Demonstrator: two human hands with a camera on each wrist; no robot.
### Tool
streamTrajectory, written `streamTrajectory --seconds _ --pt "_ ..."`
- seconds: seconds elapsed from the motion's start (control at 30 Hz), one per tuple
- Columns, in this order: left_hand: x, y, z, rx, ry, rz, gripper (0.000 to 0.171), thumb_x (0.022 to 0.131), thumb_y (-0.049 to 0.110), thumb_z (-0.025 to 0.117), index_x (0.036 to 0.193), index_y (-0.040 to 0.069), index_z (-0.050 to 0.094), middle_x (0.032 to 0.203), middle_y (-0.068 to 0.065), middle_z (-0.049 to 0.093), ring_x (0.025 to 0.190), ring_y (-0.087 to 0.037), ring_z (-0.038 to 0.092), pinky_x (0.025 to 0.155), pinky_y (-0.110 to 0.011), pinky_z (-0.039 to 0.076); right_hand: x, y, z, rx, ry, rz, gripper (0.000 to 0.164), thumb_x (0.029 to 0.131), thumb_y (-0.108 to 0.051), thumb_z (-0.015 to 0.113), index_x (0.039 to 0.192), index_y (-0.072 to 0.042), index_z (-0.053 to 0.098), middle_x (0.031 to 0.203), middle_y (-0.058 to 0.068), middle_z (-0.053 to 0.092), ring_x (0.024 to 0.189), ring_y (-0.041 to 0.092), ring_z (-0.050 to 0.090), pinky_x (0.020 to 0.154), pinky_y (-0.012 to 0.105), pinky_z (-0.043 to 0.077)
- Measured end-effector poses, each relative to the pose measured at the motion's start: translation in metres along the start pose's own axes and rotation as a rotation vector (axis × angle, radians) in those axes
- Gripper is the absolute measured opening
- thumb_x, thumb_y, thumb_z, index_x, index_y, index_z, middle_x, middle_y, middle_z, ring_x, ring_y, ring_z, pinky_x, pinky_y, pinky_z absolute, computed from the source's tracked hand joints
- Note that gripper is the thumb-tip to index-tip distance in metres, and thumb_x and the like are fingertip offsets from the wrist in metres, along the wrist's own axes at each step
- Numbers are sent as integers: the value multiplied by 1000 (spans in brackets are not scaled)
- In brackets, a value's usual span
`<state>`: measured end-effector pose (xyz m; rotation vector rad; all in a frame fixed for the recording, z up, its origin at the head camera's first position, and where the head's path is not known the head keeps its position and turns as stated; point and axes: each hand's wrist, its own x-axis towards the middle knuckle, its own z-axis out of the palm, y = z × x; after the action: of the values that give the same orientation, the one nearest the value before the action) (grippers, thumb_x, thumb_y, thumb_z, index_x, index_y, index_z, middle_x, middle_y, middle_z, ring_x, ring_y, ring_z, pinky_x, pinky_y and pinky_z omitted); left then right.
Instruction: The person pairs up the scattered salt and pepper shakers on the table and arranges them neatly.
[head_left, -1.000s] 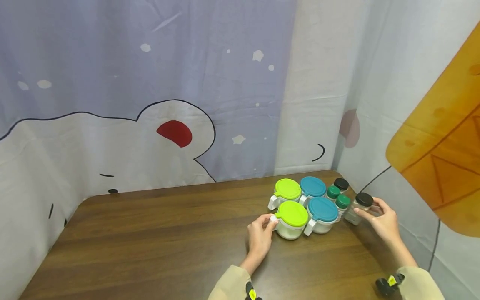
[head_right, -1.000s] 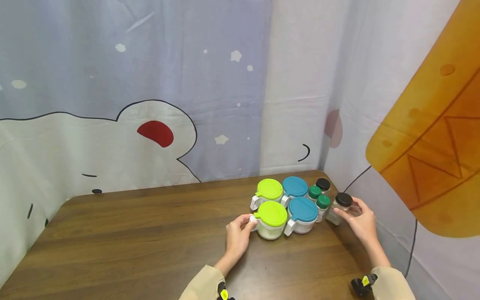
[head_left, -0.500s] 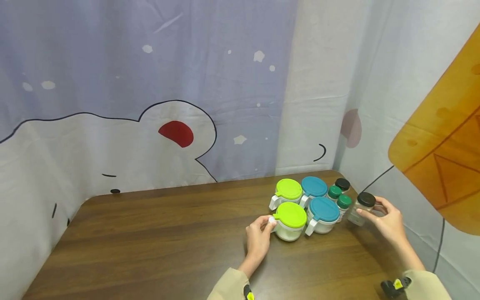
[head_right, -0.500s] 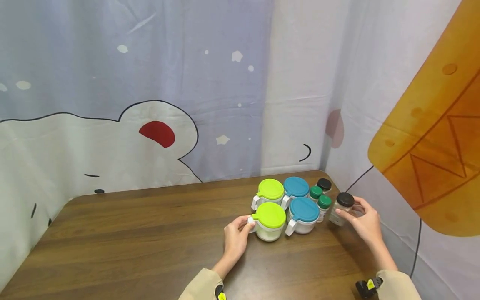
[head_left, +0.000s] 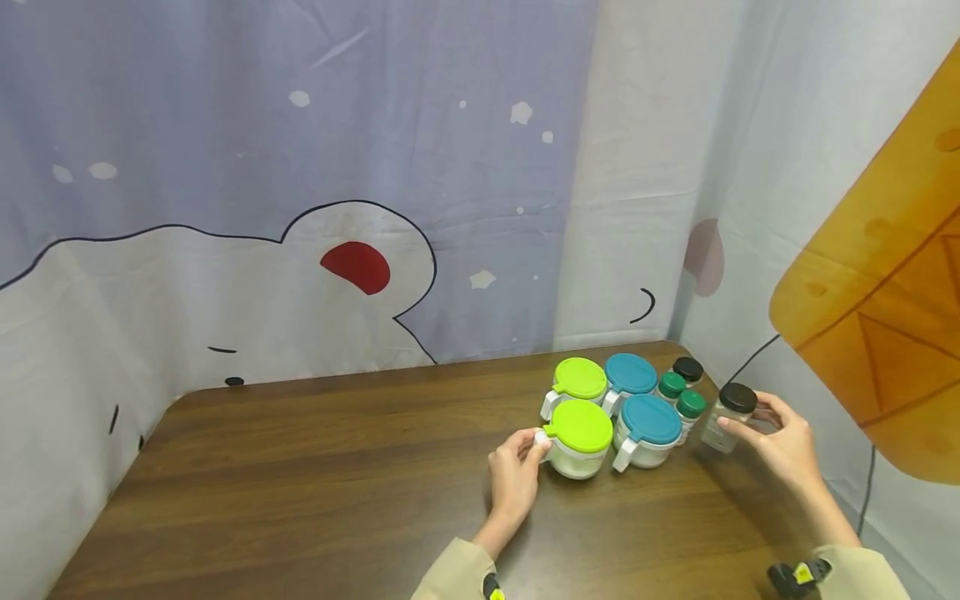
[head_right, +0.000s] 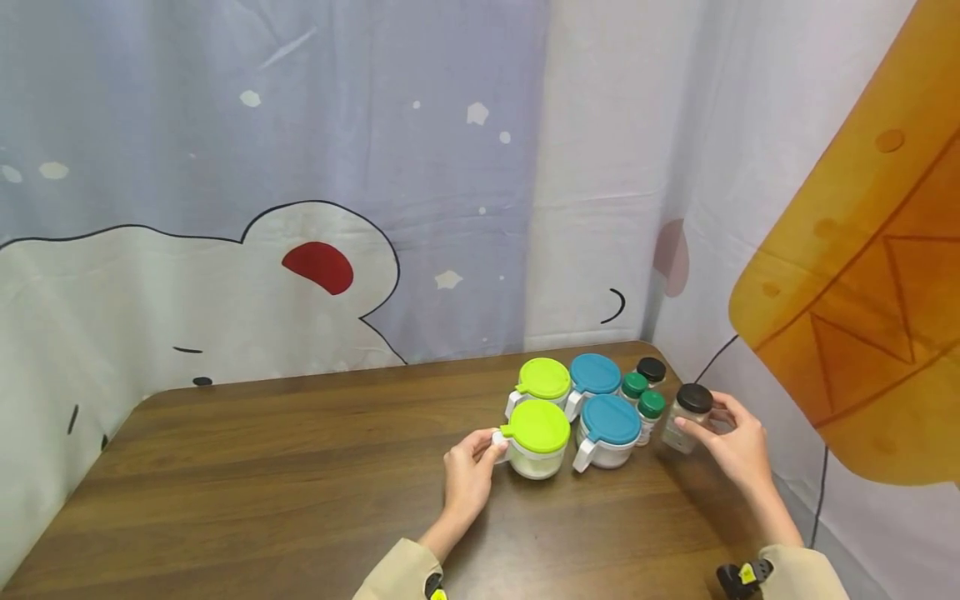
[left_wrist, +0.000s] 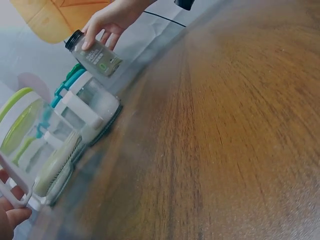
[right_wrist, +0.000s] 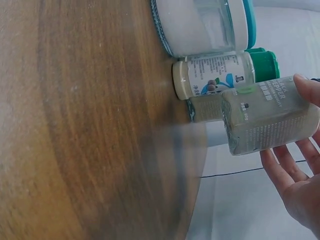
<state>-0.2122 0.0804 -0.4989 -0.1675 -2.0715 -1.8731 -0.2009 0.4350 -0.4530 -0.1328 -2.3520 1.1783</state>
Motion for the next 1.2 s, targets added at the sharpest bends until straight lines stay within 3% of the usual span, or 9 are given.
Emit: streamTrajectory --seconds 0.5,0.93,1.2 --pt "0 13 -10 -15 18 19 18 84 9 71 98 -2 70 96 -18 74 92 -26 72 80 -27 58 -4 -15 -5 -17 -8 -24 38 76 -16 82 108 -14 61 85 -35 57 78 -20 55 66 2 47" --pt "-1 21 -20 -26 13 -24 19 84 9 71 101 -1 70 100 -17 73 96 -24 71 83 -24 56 -11 -26 -10 -53 -44 -37 46 74 -16 83 113 -11 60 85 -37 56 73 -18 58 64 4 47" --pt "-2 20 -26 -33 30 -27 18 84 7 71 100 -2 70 99 -17 73 95 -23 71 82 -24 57 -16 -37 -7 -56 -4 -44 45 73 -16 84 111 -10 61 84 -38 55 71 -19 58 61 4 48"
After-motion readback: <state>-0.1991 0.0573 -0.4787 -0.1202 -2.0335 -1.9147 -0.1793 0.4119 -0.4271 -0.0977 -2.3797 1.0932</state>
